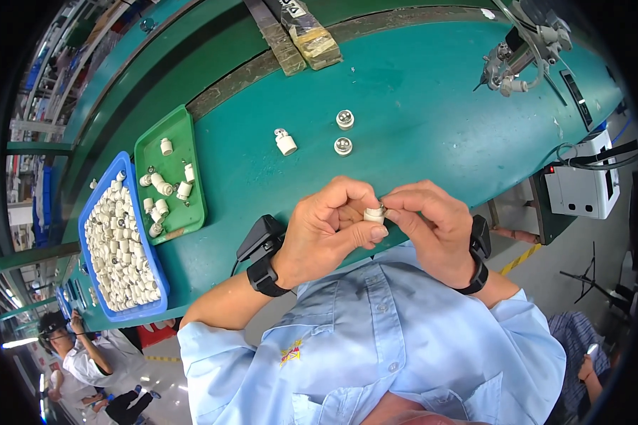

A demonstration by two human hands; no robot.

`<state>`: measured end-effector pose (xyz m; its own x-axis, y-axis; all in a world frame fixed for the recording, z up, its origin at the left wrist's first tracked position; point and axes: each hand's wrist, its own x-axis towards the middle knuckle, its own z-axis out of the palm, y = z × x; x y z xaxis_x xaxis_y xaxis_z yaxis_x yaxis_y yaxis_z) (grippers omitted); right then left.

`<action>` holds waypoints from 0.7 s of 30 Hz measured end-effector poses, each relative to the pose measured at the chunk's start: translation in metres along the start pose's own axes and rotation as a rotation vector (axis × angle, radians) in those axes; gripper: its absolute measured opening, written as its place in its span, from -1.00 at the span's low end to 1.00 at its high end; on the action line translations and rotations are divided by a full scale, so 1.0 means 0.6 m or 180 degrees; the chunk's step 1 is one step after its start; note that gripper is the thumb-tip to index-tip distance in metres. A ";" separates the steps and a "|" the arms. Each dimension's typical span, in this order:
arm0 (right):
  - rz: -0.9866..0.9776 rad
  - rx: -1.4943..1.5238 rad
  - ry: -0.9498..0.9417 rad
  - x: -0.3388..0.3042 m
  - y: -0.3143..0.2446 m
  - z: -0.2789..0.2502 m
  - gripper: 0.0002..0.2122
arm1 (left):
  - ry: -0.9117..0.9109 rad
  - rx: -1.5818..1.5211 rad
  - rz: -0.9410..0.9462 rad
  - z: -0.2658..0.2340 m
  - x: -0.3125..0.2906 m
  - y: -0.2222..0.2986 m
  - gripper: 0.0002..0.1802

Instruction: The person picks up a white plastic component and a metal piece by hand, fits the metal piece into the component, and then uses a pneumatic tool to secure the assembly. This process is repeated for several components, which are then placed on the green work surface.

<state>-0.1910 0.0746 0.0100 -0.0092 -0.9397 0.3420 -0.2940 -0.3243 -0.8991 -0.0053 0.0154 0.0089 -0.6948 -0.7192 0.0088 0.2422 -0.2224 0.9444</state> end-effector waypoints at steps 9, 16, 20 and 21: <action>-0.0564 -0.0491 -0.0070 0.010 0.011 0.007 -0.89 | 0.0128 0.0012 -0.0137 0.001 -0.004 -0.003 -0.72; -0.0690 -0.0641 -0.0314 0.018 0.010 0.001 -0.89 | 0.0118 0.0128 -0.0292 -0.008 0.000 0.000 -0.66; -0.0690 -0.0787 -0.0496 0.024 0.005 -0.006 -0.80 | 0.0142 0.0152 -0.0369 -0.010 0.000 0.004 -0.66; -0.0681 -0.0787 -0.0492 0.024 0.005 -0.007 -0.80 | 0.0130 0.0244 -0.0378 -0.011 0.000 0.004 -0.66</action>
<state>-0.1962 0.0606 0.0137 0.2167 -0.8648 0.4530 -0.4961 -0.4972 -0.7118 -0.0005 0.0106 0.0092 -0.6869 -0.7173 -0.1166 0.1063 -0.2578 0.9603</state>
